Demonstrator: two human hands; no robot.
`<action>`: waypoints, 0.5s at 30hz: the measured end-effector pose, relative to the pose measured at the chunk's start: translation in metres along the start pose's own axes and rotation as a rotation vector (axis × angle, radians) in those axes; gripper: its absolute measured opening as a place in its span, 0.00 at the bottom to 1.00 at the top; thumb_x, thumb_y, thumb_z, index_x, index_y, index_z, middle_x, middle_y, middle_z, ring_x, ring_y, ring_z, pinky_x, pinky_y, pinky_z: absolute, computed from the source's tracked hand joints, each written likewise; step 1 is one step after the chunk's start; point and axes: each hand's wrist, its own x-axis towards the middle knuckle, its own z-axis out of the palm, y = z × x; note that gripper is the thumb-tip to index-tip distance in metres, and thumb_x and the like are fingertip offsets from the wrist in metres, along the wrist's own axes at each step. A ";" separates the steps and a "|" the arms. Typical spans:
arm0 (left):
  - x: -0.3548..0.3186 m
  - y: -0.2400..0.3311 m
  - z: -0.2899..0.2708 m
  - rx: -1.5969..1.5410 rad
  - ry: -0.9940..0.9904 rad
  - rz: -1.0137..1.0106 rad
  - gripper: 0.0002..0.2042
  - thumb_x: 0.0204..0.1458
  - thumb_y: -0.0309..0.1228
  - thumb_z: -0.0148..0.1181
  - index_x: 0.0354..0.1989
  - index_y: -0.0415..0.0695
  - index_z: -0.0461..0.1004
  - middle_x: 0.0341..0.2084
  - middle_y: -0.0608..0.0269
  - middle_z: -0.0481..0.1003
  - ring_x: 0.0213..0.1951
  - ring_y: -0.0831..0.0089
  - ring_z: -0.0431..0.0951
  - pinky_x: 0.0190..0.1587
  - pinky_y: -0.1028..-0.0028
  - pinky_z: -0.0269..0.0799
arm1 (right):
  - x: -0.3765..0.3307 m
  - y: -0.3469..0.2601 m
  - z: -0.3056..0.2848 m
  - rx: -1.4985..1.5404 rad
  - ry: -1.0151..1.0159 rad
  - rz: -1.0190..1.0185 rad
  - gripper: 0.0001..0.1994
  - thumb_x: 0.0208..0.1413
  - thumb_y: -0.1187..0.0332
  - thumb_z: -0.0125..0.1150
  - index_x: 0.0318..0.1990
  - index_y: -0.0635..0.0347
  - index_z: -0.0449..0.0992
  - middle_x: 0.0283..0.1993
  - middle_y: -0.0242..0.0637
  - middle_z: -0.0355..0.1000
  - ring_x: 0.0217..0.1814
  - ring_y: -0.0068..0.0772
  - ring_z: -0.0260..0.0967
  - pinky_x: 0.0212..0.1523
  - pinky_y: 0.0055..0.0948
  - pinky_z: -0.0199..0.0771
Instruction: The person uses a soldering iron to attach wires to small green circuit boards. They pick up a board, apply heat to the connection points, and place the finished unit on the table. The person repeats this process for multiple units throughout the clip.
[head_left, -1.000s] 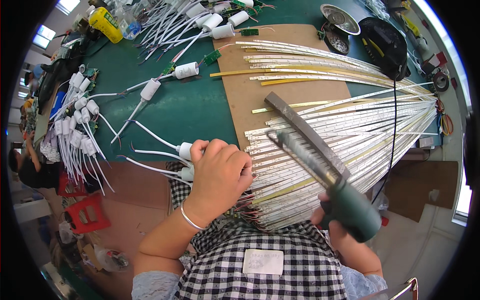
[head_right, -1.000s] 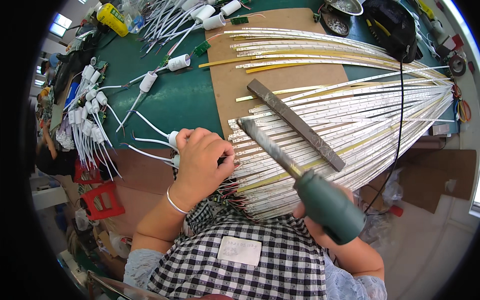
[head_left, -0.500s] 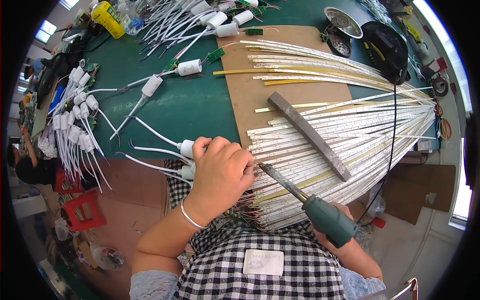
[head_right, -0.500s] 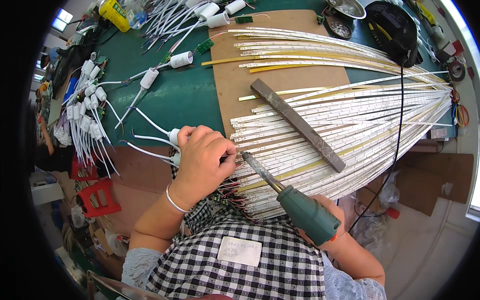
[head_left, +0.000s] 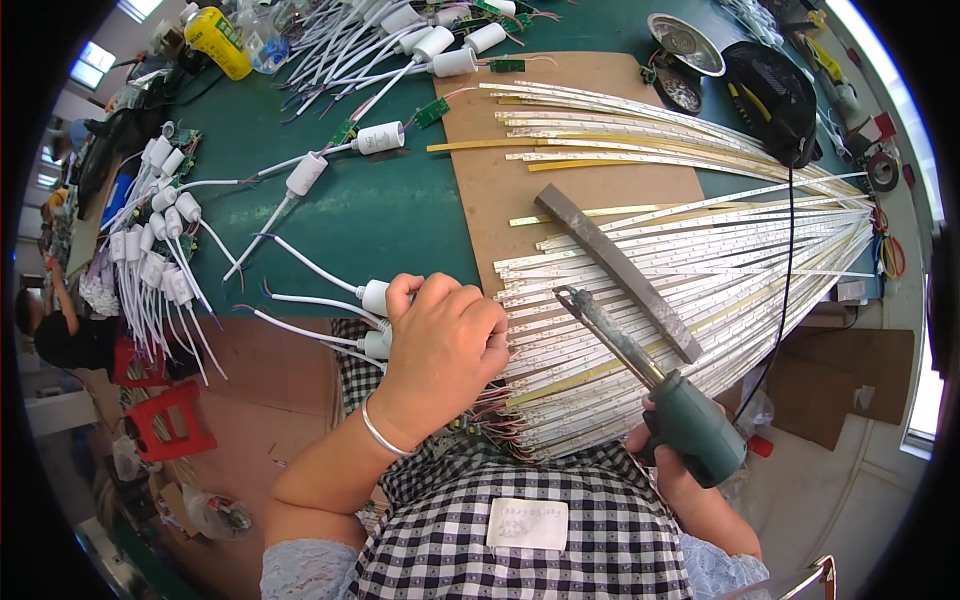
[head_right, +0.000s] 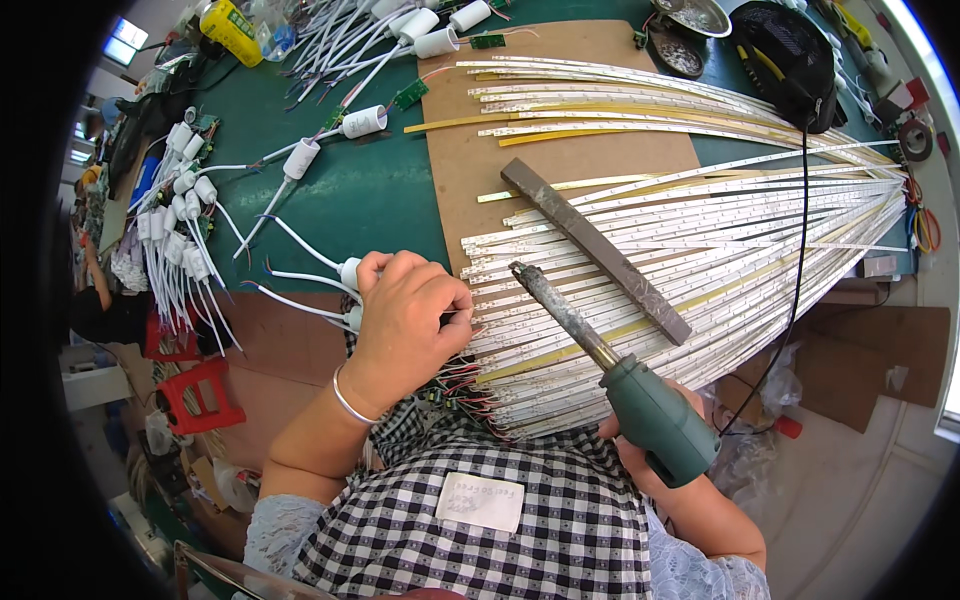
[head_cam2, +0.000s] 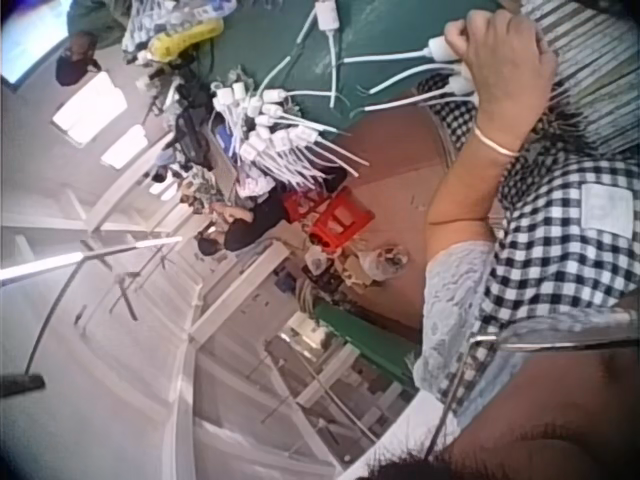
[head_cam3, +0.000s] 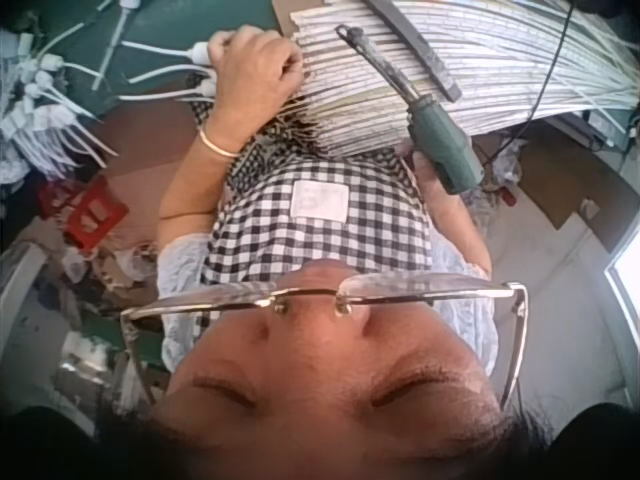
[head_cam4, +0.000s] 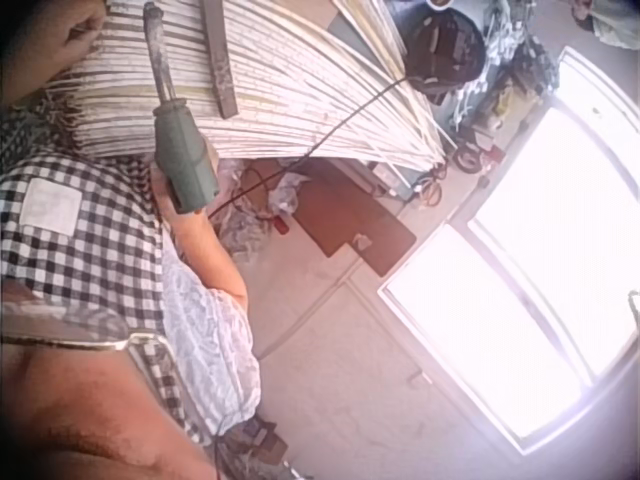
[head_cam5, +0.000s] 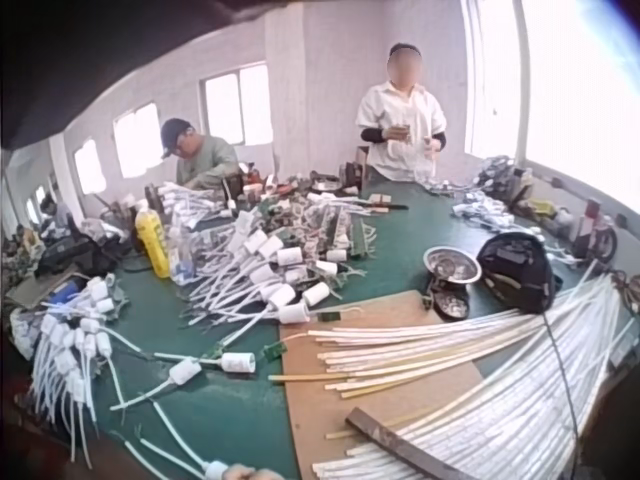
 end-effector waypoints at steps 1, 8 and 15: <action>-0.001 -0.001 -0.001 -0.007 0.006 0.005 0.06 0.35 0.26 0.62 0.20 0.50 0.70 0.20 0.73 0.68 0.34 0.69 0.68 0.47 0.63 0.52 | 0.000 0.002 0.001 0.021 0.012 0.003 0.18 0.52 0.65 0.56 0.46 0.70 0.70 0.23 0.34 0.73 0.24 0.26 0.72 0.29 0.23 0.71; -0.003 0.000 0.001 -0.003 0.025 0.014 0.06 0.36 0.28 0.62 0.20 0.51 0.70 0.22 0.73 0.68 0.35 0.69 0.67 0.44 0.63 0.52 | -0.010 0.014 0.000 0.056 0.036 0.072 0.24 0.55 0.56 0.55 0.49 0.70 0.67 0.22 0.35 0.72 0.23 0.25 0.71 0.28 0.23 0.70; -0.005 0.001 0.001 0.039 -0.004 -0.011 0.06 0.38 0.30 0.62 0.22 0.51 0.70 0.26 0.71 0.68 0.38 0.69 0.67 0.46 0.63 0.52 | -0.011 0.006 0.005 0.159 0.087 0.156 0.32 0.52 0.47 0.58 0.53 0.66 0.63 0.25 0.36 0.71 0.26 0.25 0.69 0.26 0.21 0.68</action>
